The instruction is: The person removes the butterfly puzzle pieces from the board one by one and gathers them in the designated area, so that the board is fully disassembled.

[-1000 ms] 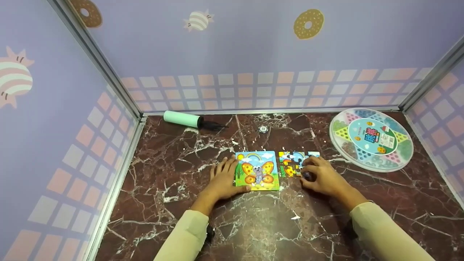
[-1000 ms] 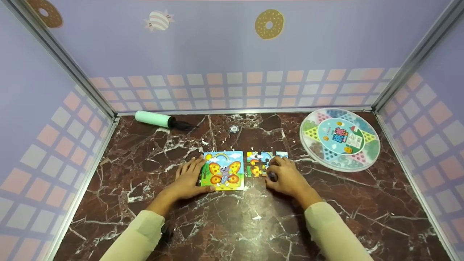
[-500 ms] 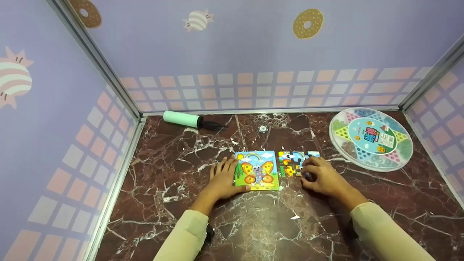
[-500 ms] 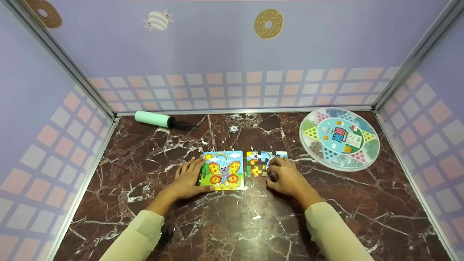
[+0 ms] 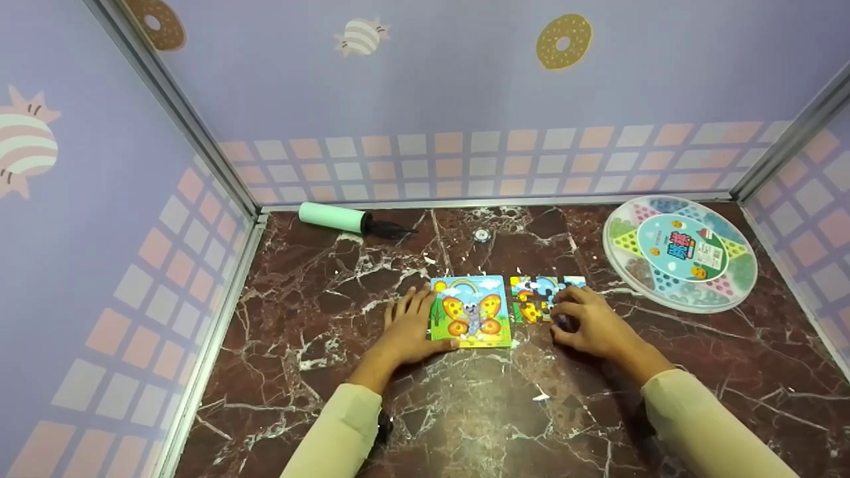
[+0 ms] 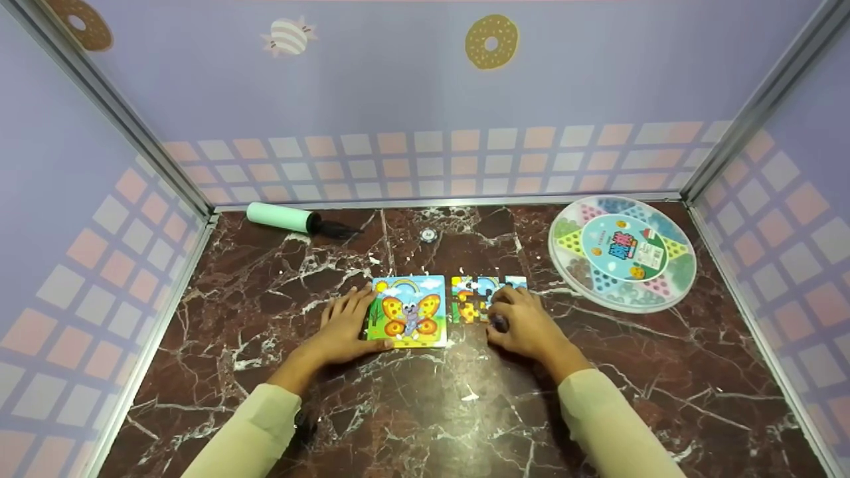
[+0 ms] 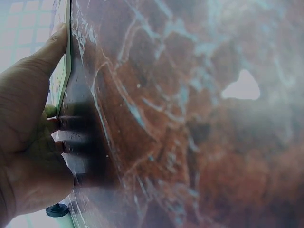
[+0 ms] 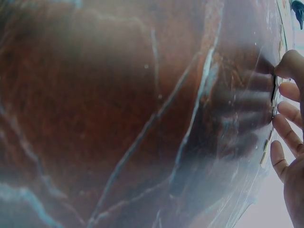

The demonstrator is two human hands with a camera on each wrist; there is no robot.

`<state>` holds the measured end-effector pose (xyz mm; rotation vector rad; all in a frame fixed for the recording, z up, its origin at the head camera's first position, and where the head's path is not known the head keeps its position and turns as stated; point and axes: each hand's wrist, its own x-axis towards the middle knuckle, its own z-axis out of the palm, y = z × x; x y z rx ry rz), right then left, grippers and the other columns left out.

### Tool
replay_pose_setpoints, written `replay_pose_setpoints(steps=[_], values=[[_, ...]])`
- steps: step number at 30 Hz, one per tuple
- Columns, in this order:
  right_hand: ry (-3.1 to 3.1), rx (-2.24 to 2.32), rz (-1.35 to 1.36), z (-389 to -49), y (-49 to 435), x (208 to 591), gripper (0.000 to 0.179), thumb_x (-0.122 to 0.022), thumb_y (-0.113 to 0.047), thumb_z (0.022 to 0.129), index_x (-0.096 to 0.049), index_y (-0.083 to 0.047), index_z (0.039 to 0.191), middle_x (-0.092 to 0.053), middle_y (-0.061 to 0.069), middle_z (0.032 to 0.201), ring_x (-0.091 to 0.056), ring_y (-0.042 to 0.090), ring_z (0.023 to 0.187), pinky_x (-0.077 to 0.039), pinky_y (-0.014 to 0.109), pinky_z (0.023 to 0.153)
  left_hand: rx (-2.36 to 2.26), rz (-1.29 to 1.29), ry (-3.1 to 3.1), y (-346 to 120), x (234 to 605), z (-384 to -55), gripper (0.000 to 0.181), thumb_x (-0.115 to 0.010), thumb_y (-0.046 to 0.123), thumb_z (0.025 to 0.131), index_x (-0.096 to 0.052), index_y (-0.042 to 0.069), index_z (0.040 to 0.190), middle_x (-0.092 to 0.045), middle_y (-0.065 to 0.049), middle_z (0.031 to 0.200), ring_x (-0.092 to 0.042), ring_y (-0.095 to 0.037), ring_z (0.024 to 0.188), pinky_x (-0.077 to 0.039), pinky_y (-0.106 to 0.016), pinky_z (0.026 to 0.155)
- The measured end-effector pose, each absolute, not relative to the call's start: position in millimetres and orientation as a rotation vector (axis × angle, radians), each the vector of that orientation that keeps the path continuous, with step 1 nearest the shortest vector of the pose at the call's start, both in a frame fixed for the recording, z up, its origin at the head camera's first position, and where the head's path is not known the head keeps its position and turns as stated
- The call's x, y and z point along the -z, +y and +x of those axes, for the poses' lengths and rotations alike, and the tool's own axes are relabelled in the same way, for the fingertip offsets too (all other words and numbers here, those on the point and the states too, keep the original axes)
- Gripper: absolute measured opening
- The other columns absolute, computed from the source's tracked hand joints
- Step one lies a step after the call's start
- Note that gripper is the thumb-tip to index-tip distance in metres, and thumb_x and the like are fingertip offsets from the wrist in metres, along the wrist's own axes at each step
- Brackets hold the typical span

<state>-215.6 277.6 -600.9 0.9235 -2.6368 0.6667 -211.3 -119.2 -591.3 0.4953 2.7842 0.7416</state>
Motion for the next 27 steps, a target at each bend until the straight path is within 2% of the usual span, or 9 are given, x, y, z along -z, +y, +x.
replay_pose_setpoints(steps=[10,15,20,27], values=[[-2.619,-0.660,0.945,-216,277,600,0.020,-0.091,-0.015,0.080,-0.083,-0.010,0.097,-0.073,0.016,0.115,-0.067,0.040,0.103,-0.056,0.064,0.093,-0.797,0.487,2.766,-122,608,-217,0.118,-0.078,0.076,0.087,-0.030,0.012,0.175,-0.021,-0.011,0.186,-0.013,-0.041,0.173,0.001,-0.072,0.137],[-2.632,-0.650,0.939,-216,276,599,0.020,-0.091,-0.016,0.080,-0.083,-0.011,0.097,-0.073,0.015,0.116,-0.068,0.040,0.104,-0.056,0.065,0.095,-0.806,0.492,2.752,-121,598,-214,0.119,-0.077,0.077,0.088,-0.031,0.009,0.174,-0.022,-0.011,0.186,-0.015,-0.043,0.172,-0.001,-0.074,0.136],[-2.674,-0.646,0.916,-215,275,596,0.020,-0.091,-0.018,0.080,-0.083,-0.011,0.098,-0.074,0.014,0.117,-0.069,0.039,0.107,-0.055,0.065,0.099,-0.770,0.480,2.743,-120,591,-211,0.116,-0.079,0.071,0.090,-0.030,0.007,0.174,-0.020,-0.012,0.186,-0.014,-0.043,0.172,-0.002,-0.074,0.136],[-2.723,-0.631,0.891,-214,273,594,0.020,-0.090,-0.019,0.082,-0.084,-0.011,0.099,-0.074,0.014,0.119,-0.069,0.040,0.110,-0.055,0.065,0.100,-0.727,0.468,2.741,-119,589,-211,0.115,-0.078,0.070,0.092,-0.028,0.009,0.175,-0.018,-0.010,0.187,-0.012,-0.041,0.173,-0.001,-0.072,0.137]])
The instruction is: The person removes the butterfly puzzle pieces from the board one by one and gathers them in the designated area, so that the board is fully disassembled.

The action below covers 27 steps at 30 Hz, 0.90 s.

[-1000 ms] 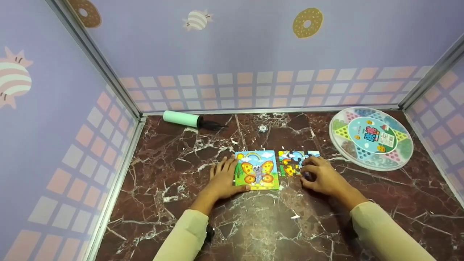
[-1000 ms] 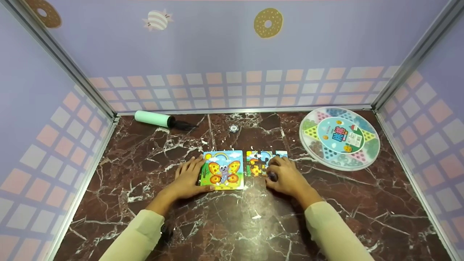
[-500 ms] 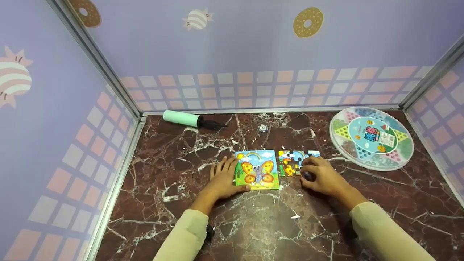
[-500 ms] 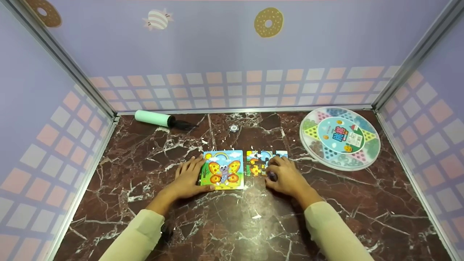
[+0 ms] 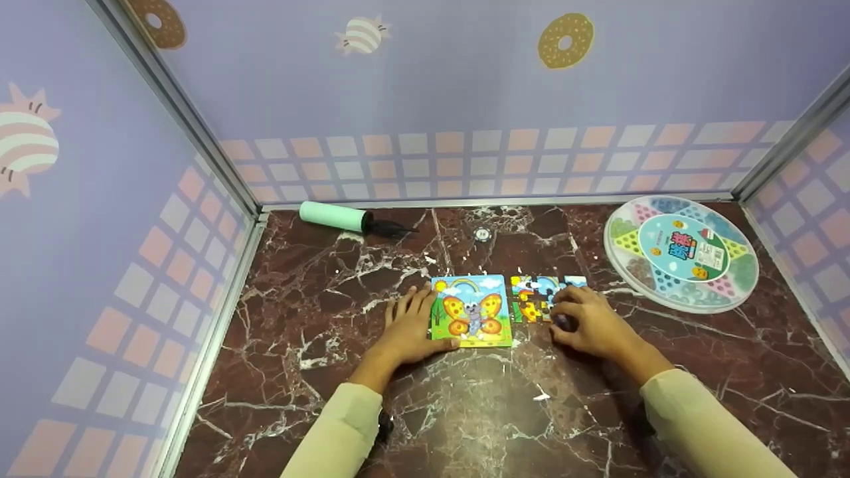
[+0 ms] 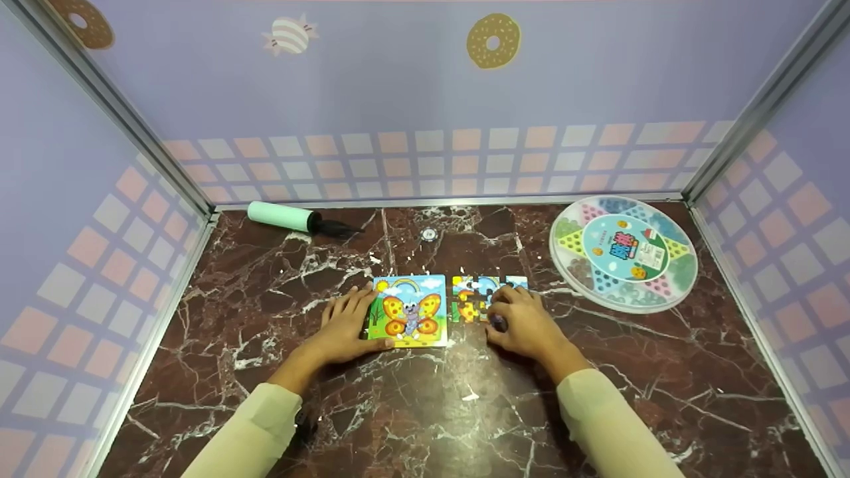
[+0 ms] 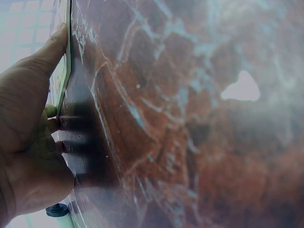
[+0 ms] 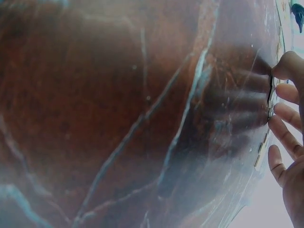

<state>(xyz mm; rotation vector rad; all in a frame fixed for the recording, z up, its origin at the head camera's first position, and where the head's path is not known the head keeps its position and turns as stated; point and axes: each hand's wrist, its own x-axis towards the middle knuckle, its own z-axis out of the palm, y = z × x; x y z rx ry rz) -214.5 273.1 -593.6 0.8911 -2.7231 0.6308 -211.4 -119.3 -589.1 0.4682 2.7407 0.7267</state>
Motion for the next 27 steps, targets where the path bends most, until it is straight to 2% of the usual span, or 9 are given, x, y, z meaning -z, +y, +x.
replay_pose_setpoints(steps=[10,18,24,27], values=[[-2.754,-0.585,0.878,-214,272,591,0.015,-0.084,-0.018,0.087,-0.084,-0.013,0.101,-0.073,0.013,0.120,-0.067,0.038,0.110,-0.054,0.063,0.088,-0.716,0.467,2.751,-118,585,-210,0.114,-0.080,0.068,0.090,-0.030,0.007,0.174,-0.021,-0.012,0.186,-0.015,-0.042,0.172,-0.003,-0.072,0.137],[-2.754,-0.550,0.866,-215,271,589,0.010,-0.083,-0.021,0.090,-0.084,-0.015,0.097,-0.073,0.009,0.115,-0.061,0.032,0.108,-0.050,0.063,0.087,-0.785,0.480,2.764,-123,605,-216,0.120,-0.078,0.077,0.086,-0.030,0.011,0.174,-0.021,-0.012,0.186,-0.012,-0.042,0.173,0.001,-0.072,0.137],[-2.717,-0.531,0.881,-216,270,588,0.011,-0.083,-0.022,0.090,-0.084,-0.015,0.098,-0.072,0.010,0.117,-0.061,0.033,0.109,-0.050,0.066,0.087,-0.781,0.488,2.761,-121,601,-214,0.119,-0.079,0.074,0.087,-0.030,0.010,0.174,-0.021,-0.012,0.186,-0.012,-0.042,0.173,0.002,-0.072,0.137],[-2.694,-0.545,0.879,-218,269,587,0.015,-0.084,-0.023,0.089,-0.085,-0.014,0.101,-0.073,0.012,0.121,-0.061,0.033,0.109,-0.050,0.063,0.087,-0.767,0.476,2.750,-120,597,-213,0.117,-0.079,0.071,0.088,-0.030,0.009,0.174,-0.019,-0.012,0.186,-0.011,-0.041,0.173,0.003,-0.071,0.137]])
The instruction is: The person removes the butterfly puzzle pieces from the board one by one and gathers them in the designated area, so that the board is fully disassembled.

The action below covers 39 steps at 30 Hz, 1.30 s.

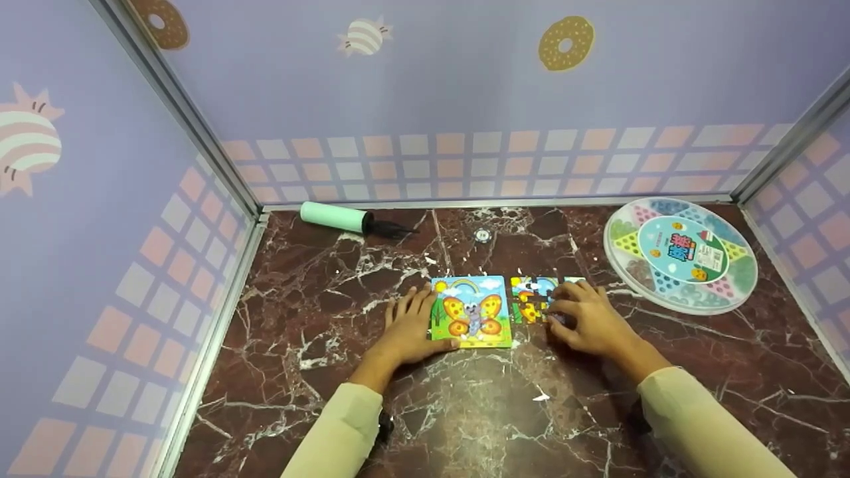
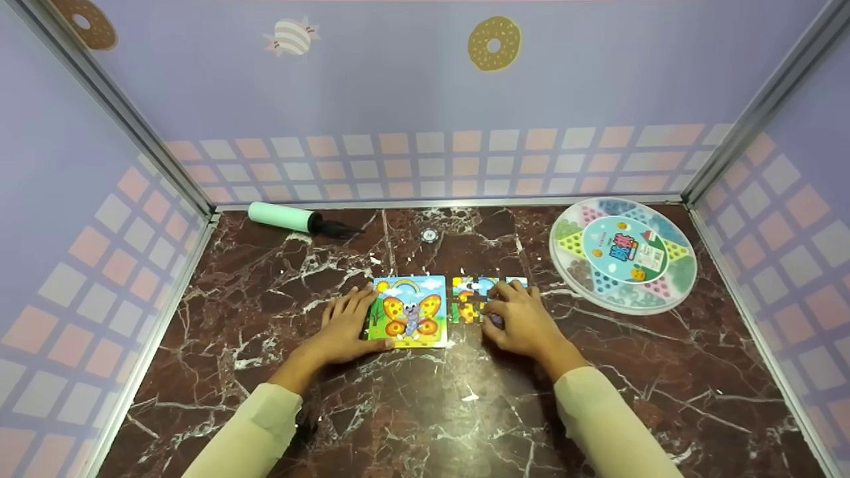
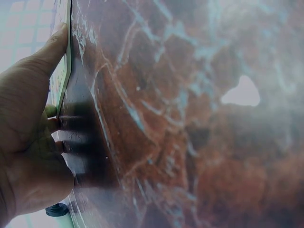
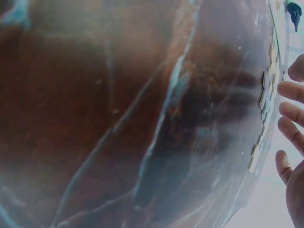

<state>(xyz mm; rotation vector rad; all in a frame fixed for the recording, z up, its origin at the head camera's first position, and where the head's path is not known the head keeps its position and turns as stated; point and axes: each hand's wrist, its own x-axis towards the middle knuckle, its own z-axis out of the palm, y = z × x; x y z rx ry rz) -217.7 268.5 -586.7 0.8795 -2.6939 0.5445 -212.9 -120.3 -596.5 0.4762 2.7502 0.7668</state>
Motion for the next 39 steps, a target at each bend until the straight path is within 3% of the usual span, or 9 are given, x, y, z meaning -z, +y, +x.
replay_pose_setpoints(steps=[4,15,22,28,33,39], values=[[-2.686,-0.567,0.885,-221,263,584,0.022,-0.085,-0.024,0.089,-0.085,-0.013,0.107,-0.073,0.013,0.122,-0.062,0.034,0.110,-0.048,0.059,0.088,-0.750,0.466,2.742,-120,591,-212,0.116,-0.079,0.070,0.090,-0.028,0.008,0.175,-0.018,-0.012,0.187,-0.011,-0.041,0.173,0.002,-0.070,0.137],[-2.697,-0.555,0.904,-225,235,583,0.031,-0.088,-0.029,0.091,-0.084,-0.015,0.119,-0.072,0.008,0.121,-0.065,0.034,0.112,-0.053,0.063,0.088,-0.723,0.471,2.759,-120,592,-211,0.116,-0.078,0.072,0.090,-0.029,0.009,0.175,-0.019,-0.011,0.187,-0.013,-0.041,0.173,-0.002,-0.072,0.137],[-2.746,-0.580,0.911,-225,219,583,0.032,-0.088,-0.033,0.095,-0.083,-0.016,0.122,-0.072,0.007,0.124,-0.064,0.035,0.115,-0.051,0.078,0.099,-0.693,0.457,2.752,-118,584,-209,0.115,-0.079,0.070,0.091,-0.028,0.011,0.175,-0.018,-0.010,0.187,-0.014,-0.041,0.173,-0.003,-0.071,0.138],[-2.768,-0.567,0.927,-226,209,584,0.033,-0.087,-0.036,0.097,-0.082,-0.017,0.124,-0.072,0.007,0.126,-0.065,0.035,0.117,-0.051,0.070,0.096,-0.697,0.458,2.752,-118,584,-208,0.114,-0.080,0.068,0.091,-0.029,0.010,0.175,-0.018,-0.010,0.187,-0.013,-0.040,0.173,-0.003,-0.071,0.138],[-2.807,-0.564,0.910,-225,203,586,0.038,-0.087,-0.037,0.097,-0.080,-0.017,0.130,-0.071,0.008,0.132,-0.066,0.038,0.123,-0.044,0.086,0.108,-0.731,0.461,2.744,-120,595,-213,0.117,-0.080,0.070,0.089,-0.028,0.010,0.175,-0.017,-0.009,0.187,-0.011,-0.040,0.174,0.001,-0.071,0.137],[-2.817,-0.530,0.879,-228,196,586,0.041,-0.087,-0.036,0.097,-0.079,-0.017,0.132,-0.071,0.009,0.133,-0.065,0.041,0.124,-0.048,0.083,0.104,-0.793,0.472,2.760,-122,607,-217,0.118,-0.079,0.074,0.087,-0.030,0.011,0.174,-0.019,-0.009,0.187,-0.012,-0.040,0.173,0.000,-0.073,0.137]])
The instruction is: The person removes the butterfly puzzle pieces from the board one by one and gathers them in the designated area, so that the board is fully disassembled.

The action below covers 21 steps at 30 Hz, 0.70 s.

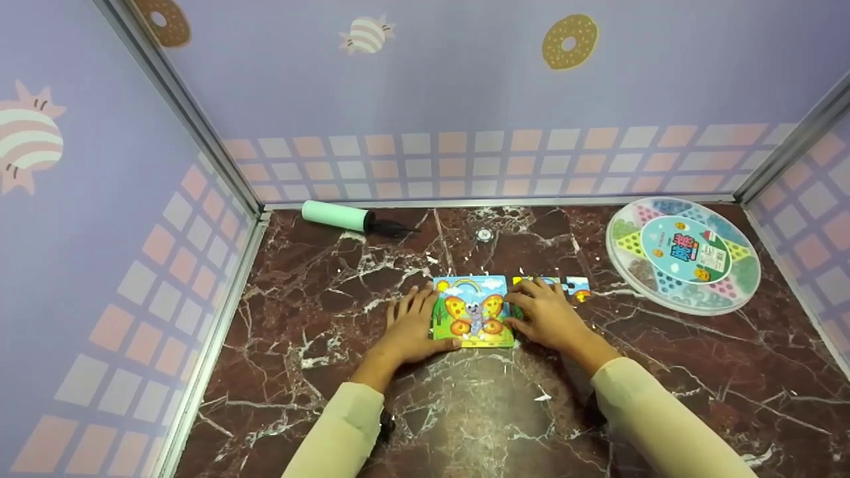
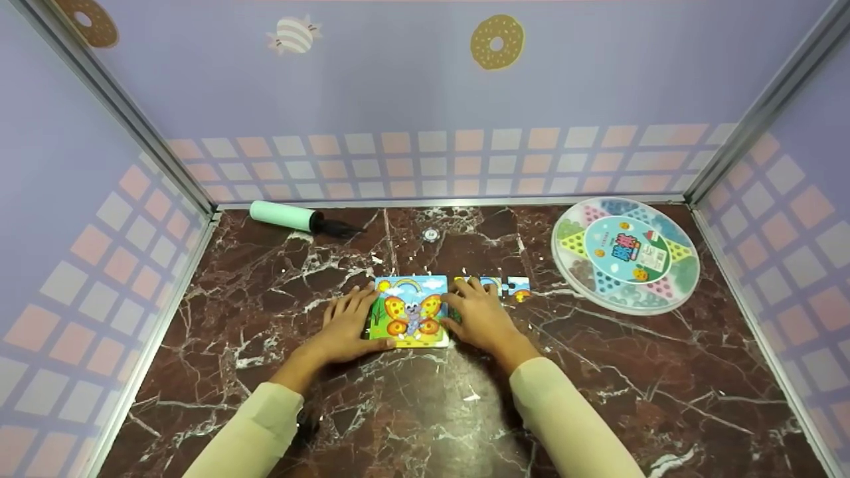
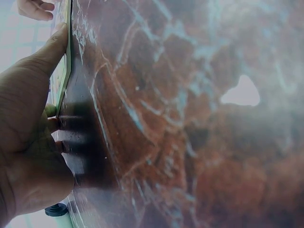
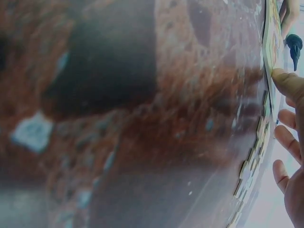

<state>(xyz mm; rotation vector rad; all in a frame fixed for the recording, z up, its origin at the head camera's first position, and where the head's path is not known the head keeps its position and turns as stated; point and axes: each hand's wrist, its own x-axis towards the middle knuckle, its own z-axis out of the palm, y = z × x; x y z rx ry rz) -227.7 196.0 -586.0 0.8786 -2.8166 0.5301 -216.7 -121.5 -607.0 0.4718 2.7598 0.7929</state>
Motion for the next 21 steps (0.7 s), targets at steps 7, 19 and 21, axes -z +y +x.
replay_pose_setpoints(steps=[7,19,21], values=[[-2.825,-0.510,0.845,-229,188,587,0.041,-0.086,-0.036,0.098,-0.078,-0.017,0.132,-0.071,0.010,0.132,-0.064,0.041,0.124,-0.050,0.075,0.099,-0.748,0.480,2.769,-120,592,-211,0.113,-0.080,0.069,0.089,-0.033,0.008,0.172,-0.023,-0.012,0.185,-0.016,-0.042,0.172,-0.004,-0.073,0.136],[-2.778,-0.526,0.883,-230,174,585,0.036,-0.088,-0.033,0.096,-0.080,-0.017,0.128,-0.070,0.008,0.124,-0.062,0.036,0.114,-0.050,0.068,0.090,-0.702,0.473,2.760,-119,587,-210,0.110,-0.079,0.067,0.092,-0.031,0.009,0.174,-0.020,-0.011,0.186,-0.014,-0.041,0.173,-0.001,-0.071,0.137],[-2.777,-0.530,0.880,-230,173,585,0.036,-0.087,-0.034,0.096,-0.080,-0.018,0.128,-0.070,0.008,0.124,-0.062,0.036,0.114,-0.050,0.068,0.090,-0.703,0.470,2.757,-119,587,-210,0.111,-0.078,0.067,0.093,-0.031,0.010,0.174,-0.020,-0.011,0.186,-0.013,-0.041,0.173,-0.001,-0.071,0.138]])
